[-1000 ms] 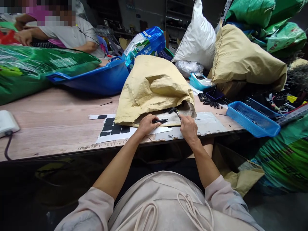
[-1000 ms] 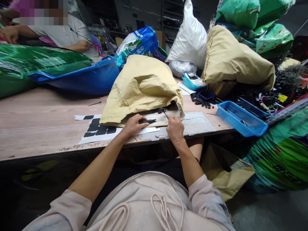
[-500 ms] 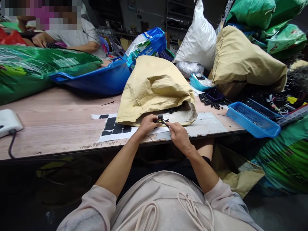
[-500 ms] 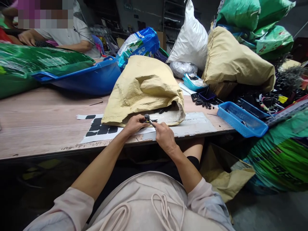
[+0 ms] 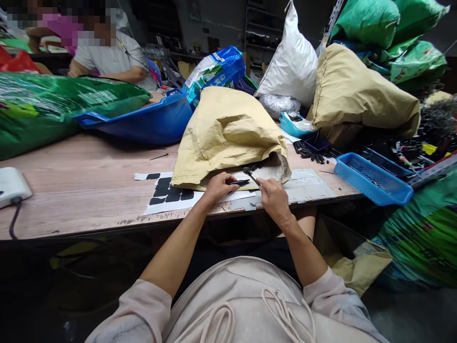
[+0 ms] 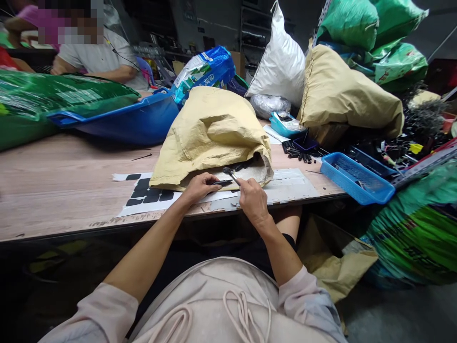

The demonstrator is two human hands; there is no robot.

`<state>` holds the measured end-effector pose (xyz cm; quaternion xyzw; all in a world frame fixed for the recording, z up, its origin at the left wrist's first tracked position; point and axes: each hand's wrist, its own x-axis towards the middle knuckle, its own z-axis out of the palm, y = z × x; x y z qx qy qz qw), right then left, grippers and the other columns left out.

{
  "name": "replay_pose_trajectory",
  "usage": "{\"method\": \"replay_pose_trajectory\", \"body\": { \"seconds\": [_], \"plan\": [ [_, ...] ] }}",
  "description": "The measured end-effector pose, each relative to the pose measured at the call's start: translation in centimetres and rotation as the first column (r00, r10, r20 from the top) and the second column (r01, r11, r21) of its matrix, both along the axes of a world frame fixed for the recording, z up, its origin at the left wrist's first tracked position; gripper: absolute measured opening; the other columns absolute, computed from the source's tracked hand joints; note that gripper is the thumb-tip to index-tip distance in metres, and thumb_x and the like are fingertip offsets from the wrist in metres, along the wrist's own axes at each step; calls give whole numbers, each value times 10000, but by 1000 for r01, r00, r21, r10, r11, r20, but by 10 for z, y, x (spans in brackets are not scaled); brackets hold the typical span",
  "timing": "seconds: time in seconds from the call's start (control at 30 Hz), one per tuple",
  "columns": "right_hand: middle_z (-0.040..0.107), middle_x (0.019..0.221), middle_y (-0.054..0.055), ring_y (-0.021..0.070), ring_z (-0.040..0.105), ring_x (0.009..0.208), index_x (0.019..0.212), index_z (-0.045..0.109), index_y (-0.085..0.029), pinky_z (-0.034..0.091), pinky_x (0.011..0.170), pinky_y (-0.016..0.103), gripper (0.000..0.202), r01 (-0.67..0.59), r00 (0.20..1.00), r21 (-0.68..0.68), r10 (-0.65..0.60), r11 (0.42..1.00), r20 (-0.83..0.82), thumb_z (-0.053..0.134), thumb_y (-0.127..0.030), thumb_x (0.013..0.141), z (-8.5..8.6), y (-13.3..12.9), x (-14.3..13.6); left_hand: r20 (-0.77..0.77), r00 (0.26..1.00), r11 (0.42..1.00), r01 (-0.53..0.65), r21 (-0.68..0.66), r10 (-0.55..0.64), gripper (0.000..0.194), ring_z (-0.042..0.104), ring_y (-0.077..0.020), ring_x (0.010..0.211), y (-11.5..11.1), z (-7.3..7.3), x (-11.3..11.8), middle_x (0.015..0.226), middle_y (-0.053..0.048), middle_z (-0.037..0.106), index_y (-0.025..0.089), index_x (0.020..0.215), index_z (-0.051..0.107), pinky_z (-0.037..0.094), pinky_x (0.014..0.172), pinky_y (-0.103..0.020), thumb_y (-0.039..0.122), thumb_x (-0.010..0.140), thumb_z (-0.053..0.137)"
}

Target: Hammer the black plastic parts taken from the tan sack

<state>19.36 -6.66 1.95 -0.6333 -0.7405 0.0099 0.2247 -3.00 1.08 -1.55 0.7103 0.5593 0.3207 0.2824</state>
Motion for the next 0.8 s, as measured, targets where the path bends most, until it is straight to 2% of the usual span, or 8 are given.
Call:
{"method": "replay_pose_trajectory", "body": {
  "seconds": [0.1,0.2,0.37,0.47,0.57,0.67,0.73,0.8],
  "plan": [
    [730,1196,111,254,681,1135,1420,748,-277,543,886,297,453,137,982,-21,-133,990,138,478,-137,1085,8,8,9,-33,999,1000,-16,-6,15,255,701,-268,975,-2,3,0,999,-48,750,212,968,836,513,880,-366,363,769,784],
    [715,1236,144,274,665,1168,1365,769,-260,550,846,309,455,235,940,-44,-215,971,264,462,-106,1066,5,16,14,-50,999,1000,-16,-3,16,243,695,-268,983,-3,4,0,1014,-45,744,218,967,822,508,875,-364,369,782,775],
    [701,1259,173,297,632,1182,1407,731,-242,564,857,335,460,256,920,4,-245,967,306,457,-115,1059,-14,21,13,-88,995,998,45,52,-41,225,675,-257,967,-1,1,-1,1004,-43,708,234,973,796,515,867,-360,402,846,716],
    [699,1259,174,301,627,1178,1410,725,-235,562,860,337,457,252,918,24,-247,967,309,458,-120,1058,-19,20,12,-44,996,992,78,103,-74,243,669,-251,954,-7,6,0,981,-50,703,227,961,776,519,868,-359,427,913,647],
    [698,1255,171,302,628,1173,1433,707,-234,561,864,340,460,246,914,25,-241,969,325,468,-124,1056,-19,19,12,79,987,977,129,167,-144,297,670,-237,903,-32,14,3,954,-51,740,216,1004,769,522,850,-348,446,983,582],
    [693,1259,173,301,627,1168,1427,701,-228,560,868,341,447,247,908,28,-241,969,343,459,-128,1066,-18,18,12,140,944,941,268,208,-300,317,682,-223,879,-76,13,10,987,-53,785,228,1088,784,531,841,-330,478,1012,604],
    [690,1262,177,299,625,1167,1413,704,-221,559,869,338,434,250,904,31,-245,968,351,447,-131,1074,-17,18,11,123,906,908,383,171,-406,312,694,-215,870,-104,-1,15,1000,-59,798,237,1104,797,540,840,-318,484,1015,629],
    [688,1266,181,298,624,1166,1413,700,-215,560,871,338,435,249,904,30,-244,968,350,440,-127,1076,-17,18,11,60,898,899,435,44,-437,300,713,-218,869,-121,-26,21,1004,-63,809,243,1110,807,550,845,-317,467,1011,635]
  ]
}}
